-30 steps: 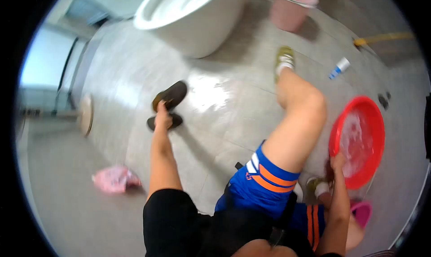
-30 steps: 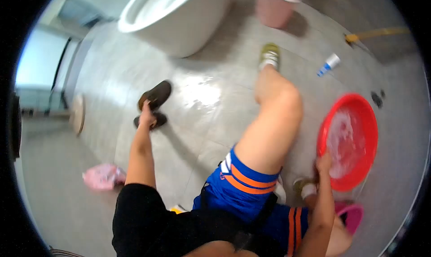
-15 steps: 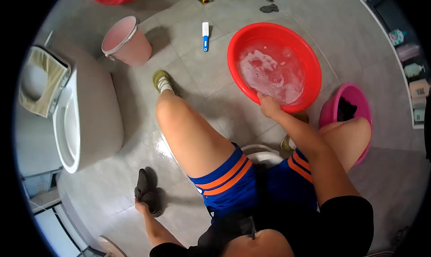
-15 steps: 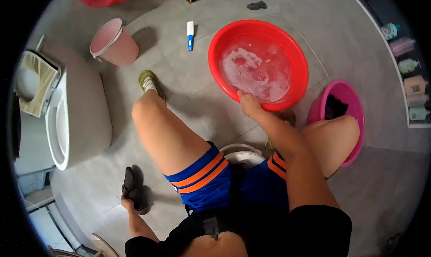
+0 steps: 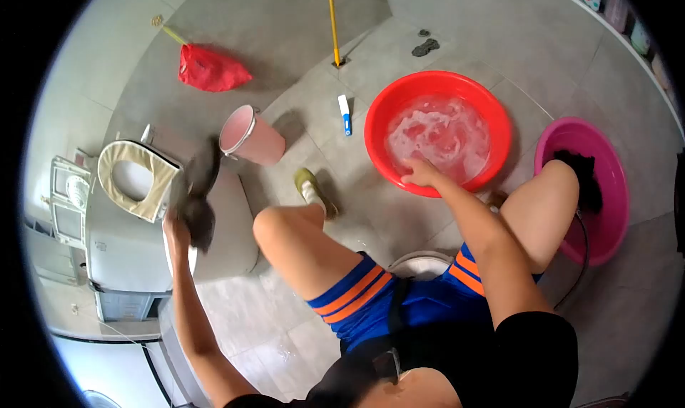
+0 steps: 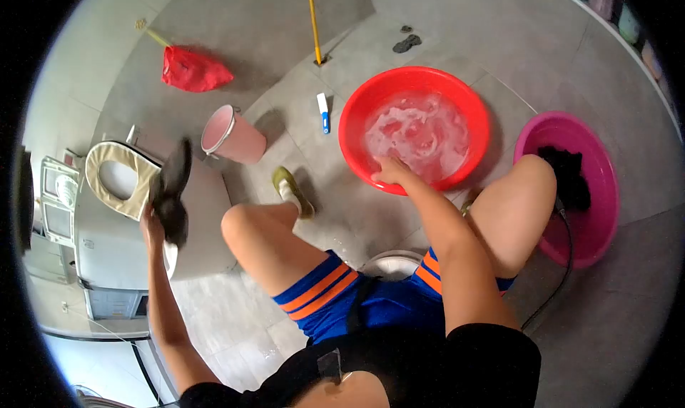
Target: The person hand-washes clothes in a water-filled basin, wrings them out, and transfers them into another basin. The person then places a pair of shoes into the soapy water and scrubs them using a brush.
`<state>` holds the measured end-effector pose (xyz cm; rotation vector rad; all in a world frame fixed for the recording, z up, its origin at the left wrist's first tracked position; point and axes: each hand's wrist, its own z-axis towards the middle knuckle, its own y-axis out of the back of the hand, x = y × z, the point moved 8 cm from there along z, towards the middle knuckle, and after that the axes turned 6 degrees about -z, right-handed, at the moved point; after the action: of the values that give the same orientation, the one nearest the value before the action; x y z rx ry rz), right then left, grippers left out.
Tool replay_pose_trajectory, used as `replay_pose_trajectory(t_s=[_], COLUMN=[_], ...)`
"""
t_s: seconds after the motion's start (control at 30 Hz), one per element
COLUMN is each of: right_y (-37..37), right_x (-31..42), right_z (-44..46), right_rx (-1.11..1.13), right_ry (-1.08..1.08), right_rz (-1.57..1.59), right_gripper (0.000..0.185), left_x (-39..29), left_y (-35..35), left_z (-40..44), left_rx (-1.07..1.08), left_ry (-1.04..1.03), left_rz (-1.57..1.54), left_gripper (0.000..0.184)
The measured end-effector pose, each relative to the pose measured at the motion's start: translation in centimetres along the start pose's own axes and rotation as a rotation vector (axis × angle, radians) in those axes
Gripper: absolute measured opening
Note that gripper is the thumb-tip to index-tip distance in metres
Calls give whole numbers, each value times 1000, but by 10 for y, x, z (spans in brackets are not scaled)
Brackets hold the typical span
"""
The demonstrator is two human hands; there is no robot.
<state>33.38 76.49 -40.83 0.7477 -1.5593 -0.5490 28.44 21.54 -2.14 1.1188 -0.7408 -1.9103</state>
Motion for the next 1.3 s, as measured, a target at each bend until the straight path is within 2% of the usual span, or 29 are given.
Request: replay_pose_trajectory(t_s=[0.03, 0.07, 0.1, 0.13, 0.2, 0.23, 0.27, 0.3, 0.37, 0.4, 0.43, 0.5, 0.6, 0.7, 0.73, 0.83, 0.87, 0.97, 1.0, 1.03, 1.1, 1.13, 1.2, 1.23, 1.27, 1.3], right_y=[11, 28, 53, 71, 98, 114, 126, 132, 136, 148, 146, 147, 135, 142, 130, 111, 100, 87, 81, 65, 52, 50, 54, 56, 54, 54], right_x=[0, 8, 28, 40, 45, 46, 42, 34, 7, -8, -30, -74, -127, -141, -162, -223, -250, -205, -192, -190, -177, -181, -189, -187, -182, -179], right_z=[5, 6, 1, -2, -2, -3, -11, -9, -13, -27, -22, -28, -26, -25, -12, 24, 33, 43, 46, 56, 61, 66, 71, 69, 67, 64], right_rx=[-110, -160, -201, -240, -422, -519, -582, -538, -443, -651, -670, -797, -819, -685, -635, -561, -739, -519, -436, -405, -139, -142, -158, -166, -179, -190], right_ry=[10, 3, -6, -12, 99, 156, 99, 98, 73, 11, 18, -71, -384, -622, -660, -752, -872, -822, -802, -728, -685, -640, -553, -644, -736, -830], right_rz=[138, 351, 564, 778, 926, 996, 1065, 1129, 1250, 1306, 1462, 1412, 1238, 1050, 1069, 842, 525, 172, 158, -30, -231, -212, -176, -217, -258, -299], right_gripper=[91, 91, 91, 91, 92, 93, 86, 82, 74, 63, 64, 67, 72, 81, 93, 106, 116, 120, 118, 113, 107, 105, 101, 97, 92, 88], left_x=[-19, -21, -82, -144, -228, -283, -302, -304, -349, -352, -366, -369, -355, -352, -352, -331, -321, -299, -289, -279, -261, -255, -255, -258, -256, -260], left_y=[-23, -56, -95, -117, -196, -226, -273, -339, -410, -450, -473, -519, -583, -601, -605, -639, -650, -659, -667, -676, -687, -690, -691, -688, -689, -682], left_z=[38, 79, 92, 91, 91, 70, 69, 70, 32, 19, 3, -21, -52, -77, -82, -110, -119, -129, -130, -132, -135, -129, -119, -114, -106, -92], left_rx=[58, 88, 200, 128, 259, 394, 474, 591, 763, 738, 817, 930, 898, 1090, 881, 906, 911, 932, 976, 1011, 1081, 1077, 1239, 1312, 1238, 1072], left_ry=[31, -115, -184, -352, -388, -411, -386, -439, -542, -644, -646, -569, -621, -494, -817, -1135, -1138, -1089, -1019, -1000, -964, -950, -871, -833, -722, -603], left_rz=[-137, -271, -419, 26, 29, -153, -161, -193, -330, -401, -364, -351, -406, -233, -77, 186, 212, 302, 264, 261, 249, 162, 226, 256, 157, 4], left_gripper=[40, 40, 42, 45, 43, 42, 43, 44, 45, 46, 45, 52, 74, 91, 90, 74, 57, 51, 52, 53, 54, 52, 52, 53, 52, 51])
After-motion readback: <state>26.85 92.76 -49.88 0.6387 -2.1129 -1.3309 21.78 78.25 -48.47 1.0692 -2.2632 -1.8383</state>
